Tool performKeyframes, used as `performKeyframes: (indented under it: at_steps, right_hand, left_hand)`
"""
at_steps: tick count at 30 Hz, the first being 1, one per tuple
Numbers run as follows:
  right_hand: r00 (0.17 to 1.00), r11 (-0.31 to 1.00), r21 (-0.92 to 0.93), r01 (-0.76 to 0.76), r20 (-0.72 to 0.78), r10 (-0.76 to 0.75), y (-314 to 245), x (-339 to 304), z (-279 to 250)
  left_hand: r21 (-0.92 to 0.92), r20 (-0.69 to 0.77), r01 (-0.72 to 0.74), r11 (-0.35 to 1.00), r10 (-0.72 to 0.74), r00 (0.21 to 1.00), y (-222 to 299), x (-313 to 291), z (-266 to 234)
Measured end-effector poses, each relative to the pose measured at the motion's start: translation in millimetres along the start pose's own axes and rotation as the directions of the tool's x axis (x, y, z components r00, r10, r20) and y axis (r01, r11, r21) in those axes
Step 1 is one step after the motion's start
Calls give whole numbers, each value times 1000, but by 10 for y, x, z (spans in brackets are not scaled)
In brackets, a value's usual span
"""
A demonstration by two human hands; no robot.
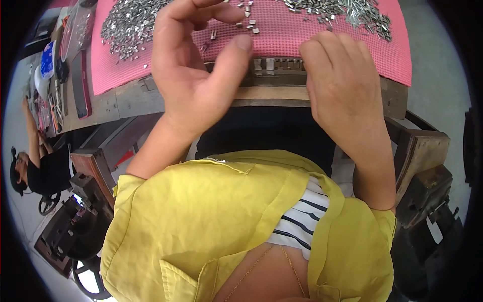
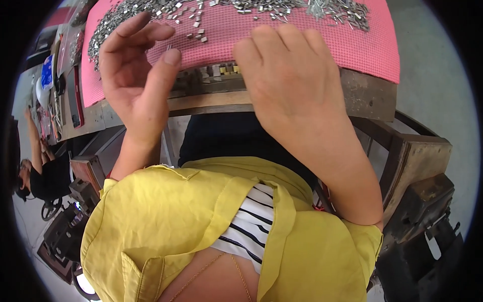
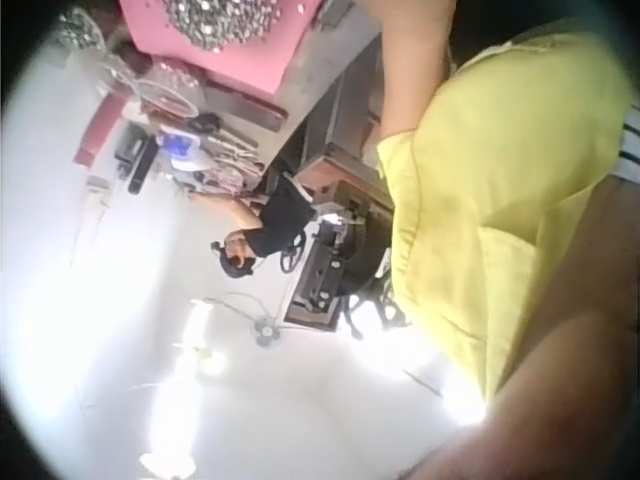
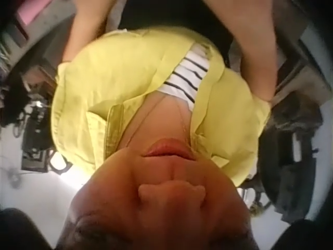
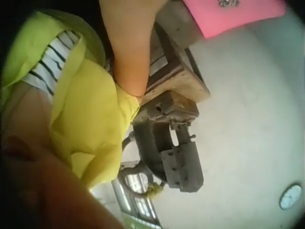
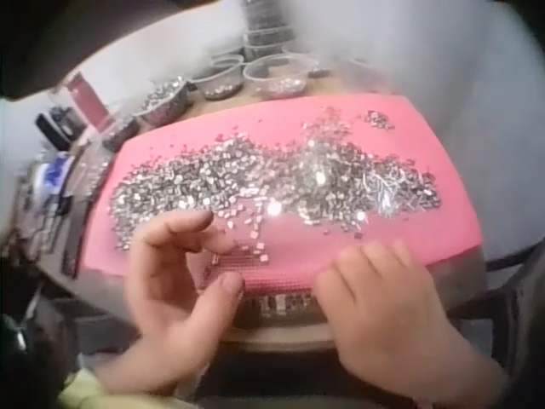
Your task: Assembling small metal components by placing them into a precision jig on a workbench.
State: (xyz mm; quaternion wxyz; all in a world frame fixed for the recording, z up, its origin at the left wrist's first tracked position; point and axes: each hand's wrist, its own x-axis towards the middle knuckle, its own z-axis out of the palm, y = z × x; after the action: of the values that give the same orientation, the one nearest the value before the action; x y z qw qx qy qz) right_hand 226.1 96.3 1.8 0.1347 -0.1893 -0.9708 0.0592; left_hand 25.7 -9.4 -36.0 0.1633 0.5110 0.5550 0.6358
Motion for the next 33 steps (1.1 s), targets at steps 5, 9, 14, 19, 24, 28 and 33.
performKeyframes:
  at_steps: [5,9,14,19,24,28,33]
  right_hand:
    - [993,992,125,19,-114,-4,83,14,-27]
    - [981,982,189,24,-196,14,80,97,-6]
    - [985,978,208,24,-175,13,13,233,26]
    - [986,983,184,25,-169,6,26,300,73]
    - [986,983,176,55,-163,-26,88,355,108]
    - [978,977,155,149,-169,-122,221,511,157]
    - [972,946,224,235,-33,-234,224,724,-18]
  left_hand:
    - [234,39,120,965,-133,990,-20,131,-341]
    - [582,281,-289,760,145,949,-27,284,-380]
    - [639,360,-324,698,101,927,22,446,-296]
    - [625,464,-434,648,139,875,82,568,-223]
    - [633,509,-423,649,63,858,-25,571,-279]
    - [674,567,-440,593,-33,823,-50,527,-340]
    - [646,550,-513,565,122,826,-75,532,-361]
